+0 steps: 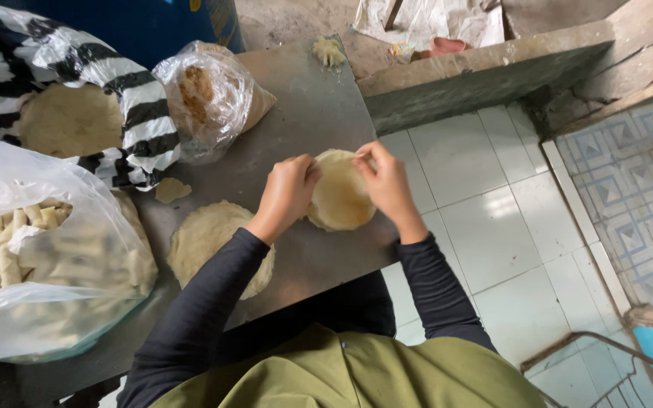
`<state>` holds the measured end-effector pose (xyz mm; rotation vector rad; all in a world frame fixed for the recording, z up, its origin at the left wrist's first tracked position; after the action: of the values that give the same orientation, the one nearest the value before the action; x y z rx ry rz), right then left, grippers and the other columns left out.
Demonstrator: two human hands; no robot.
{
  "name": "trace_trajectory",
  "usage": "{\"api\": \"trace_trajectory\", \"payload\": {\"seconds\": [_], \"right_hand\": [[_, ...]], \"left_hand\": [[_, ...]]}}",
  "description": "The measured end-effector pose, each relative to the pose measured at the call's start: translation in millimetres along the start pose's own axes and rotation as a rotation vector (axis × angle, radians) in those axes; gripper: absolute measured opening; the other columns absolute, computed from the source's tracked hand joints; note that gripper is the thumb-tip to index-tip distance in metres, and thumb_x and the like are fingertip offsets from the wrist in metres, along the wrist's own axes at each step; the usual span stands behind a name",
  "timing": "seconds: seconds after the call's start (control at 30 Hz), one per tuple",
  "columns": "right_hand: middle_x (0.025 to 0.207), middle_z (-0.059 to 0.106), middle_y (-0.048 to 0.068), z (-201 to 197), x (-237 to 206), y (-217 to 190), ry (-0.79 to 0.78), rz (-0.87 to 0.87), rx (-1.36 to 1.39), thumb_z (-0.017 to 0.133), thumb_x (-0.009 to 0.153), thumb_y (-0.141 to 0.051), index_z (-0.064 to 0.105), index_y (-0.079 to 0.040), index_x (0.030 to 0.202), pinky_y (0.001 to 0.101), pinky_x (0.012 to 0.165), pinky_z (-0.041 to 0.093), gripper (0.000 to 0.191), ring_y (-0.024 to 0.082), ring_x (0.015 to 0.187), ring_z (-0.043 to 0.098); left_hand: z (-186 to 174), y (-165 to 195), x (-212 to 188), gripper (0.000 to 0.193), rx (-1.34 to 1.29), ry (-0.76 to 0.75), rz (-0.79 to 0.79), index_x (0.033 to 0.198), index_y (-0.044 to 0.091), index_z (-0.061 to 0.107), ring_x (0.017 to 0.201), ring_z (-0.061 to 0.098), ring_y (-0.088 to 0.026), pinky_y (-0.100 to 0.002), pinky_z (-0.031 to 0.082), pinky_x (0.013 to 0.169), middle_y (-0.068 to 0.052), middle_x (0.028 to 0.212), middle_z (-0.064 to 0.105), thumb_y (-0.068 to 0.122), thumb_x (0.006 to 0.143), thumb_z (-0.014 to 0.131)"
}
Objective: The person peels apart thin round dough sheets one at a time, stretches and flattens each sheet by hand, and stacks them into piles on a metal table. Near the end, the person holds a stack steady and cuts through it with a knife.
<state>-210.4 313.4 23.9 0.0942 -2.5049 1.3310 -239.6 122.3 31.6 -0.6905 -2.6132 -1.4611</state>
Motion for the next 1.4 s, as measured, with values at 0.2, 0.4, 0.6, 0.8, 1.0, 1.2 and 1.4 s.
{"api": "trace_trajectory", "payload": {"seconds": [0.2, 0.4, 0.6, 0.8, 1.0, 1.2, 1.4], "right_hand": [[0.098, 0.068, 0.011, 13.4, -7.9, 1.3, 0.084, -0.102, -0.279, 0.069, 0.099, -0.016, 0.064, -0.006, 0.105, 0.0395, 0.064, 0.053, 0.013, 0.031, 0.077, 0.070], [0.100, 0.068, 0.004, 20.8, -6.7, 1.1, 0.110, -0.106, -0.429, 0.070, 0.099, -0.018, 0.065, -0.010, 0.104, 0.0405, 0.061, 0.053, 0.010, 0.029, 0.076, 0.070], [0.127, 0.058, 0.013, 13.7, -14.4, -22.7, 0.130, -0.168, -0.628, 0.070, 0.097, -0.018, 0.062, -0.007, 0.128, 0.0447, 0.091, 0.050, 0.034, 0.033, 0.113, 0.062], [0.156, 0.044, 0.023, 59.7, -31.1, -36.2, 0.007, -0.224, -0.610, 0.064, 0.101, -0.035, 0.045, -0.002, 0.153, 0.0528, 0.115, 0.032, 0.064, 0.039, 0.145, 0.043], [0.164, 0.033, 0.028, 103.5, -31.3, -25.5, -0.063, -0.182, -0.719, 0.052, 0.106, -0.049, 0.033, 0.006, 0.157, 0.0584, 0.125, 0.017, 0.077, 0.042, 0.154, 0.028], [0.158, 0.039, 0.025, 92.2, -47.2, -83.8, -0.086, -0.409, -0.488, 0.067, 0.098, -0.042, 0.044, -0.001, 0.152, 0.0552, 0.119, 0.024, 0.072, 0.042, 0.149, 0.035], [0.123, 0.055, 0.012, 147.6, -122.7, -158.6, -0.647, -0.658, -0.195, 0.086, 0.078, -0.030, 0.060, -0.013, 0.121, 0.0459, 0.098, 0.042, 0.053, 0.034, 0.114, 0.054]], "left_hand": [[11.3, -25.6, -12.7, 0.021, -0.023, 0.044, -0.023, 0.107, -0.001, 0.068, 0.088, 0.068, -0.043, -0.047, 0.055, 0.077, -0.022, 0.097, 0.068, 0.003, 0.087, 0.067], [4.1, -18.5, -11.6, 0.021, 0.030, 0.073, -0.016, 0.111, 0.002, 0.068, 0.090, 0.068, -0.042, -0.047, 0.055, 0.078, -0.021, 0.103, 0.067, 0.002, 0.090, 0.066], [-2.5, 10.1, -24.0, 0.050, 0.266, 0.118, 0.046, 0.124, 0.002, 0.057, 0.091, 0.067, -0.040, -0.047, 0.054, 0.069, -0.021, 0.115, 0.060, 0.011, 0.079, 0.075], [-34.9, 30.4, -44.2, 0.043, 0.353, 0.096, 0.076, 0.130, 0.004, 0.058, 0.097, 0.064, -0.039, -0.046, 0.053, 0.080, -0.019, 0.114, 0.061, 0.001, 0.088, 0.065], [-143.0, 16.9, -117.5, 0.026, 0.378, 0.301, -0.164, 0.125, 0.004, 0.064, 0.100, 0.064, -0.039, -0.047, 0.052, 0.083, -0.017, 0.109, 0.065, 0.005, 0.099, 0.063], [-166.4, -15.5, -201.2, 0.033, 0.272, 0.423, -0.443, 0.124, -0.001, 0.061, 0.082, 0.064, -0.031, -0.043, 0.052, 0.074, -0.018, 0.104, 0.063, 0.012, 0.094, 0.068], [-146.4, -39.7, -253.9, 0.031, 0.052, 0.412, -0.559, 0.126, -0.001, 0.060, 0.081, 0.067, -0.026, -0.037, 0.054, 0.074, -0.014, 0.101, 0.066, 0.007, 0.096, 0.064]]}}
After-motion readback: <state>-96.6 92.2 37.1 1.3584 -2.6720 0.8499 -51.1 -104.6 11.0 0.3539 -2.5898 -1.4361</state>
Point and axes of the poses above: each hand's wrist, its own x-axis towards the middle knuckle, its own z-axis out of the palm, y = z × x, the point moved 7 cm from there along x, towards the middle knuckle
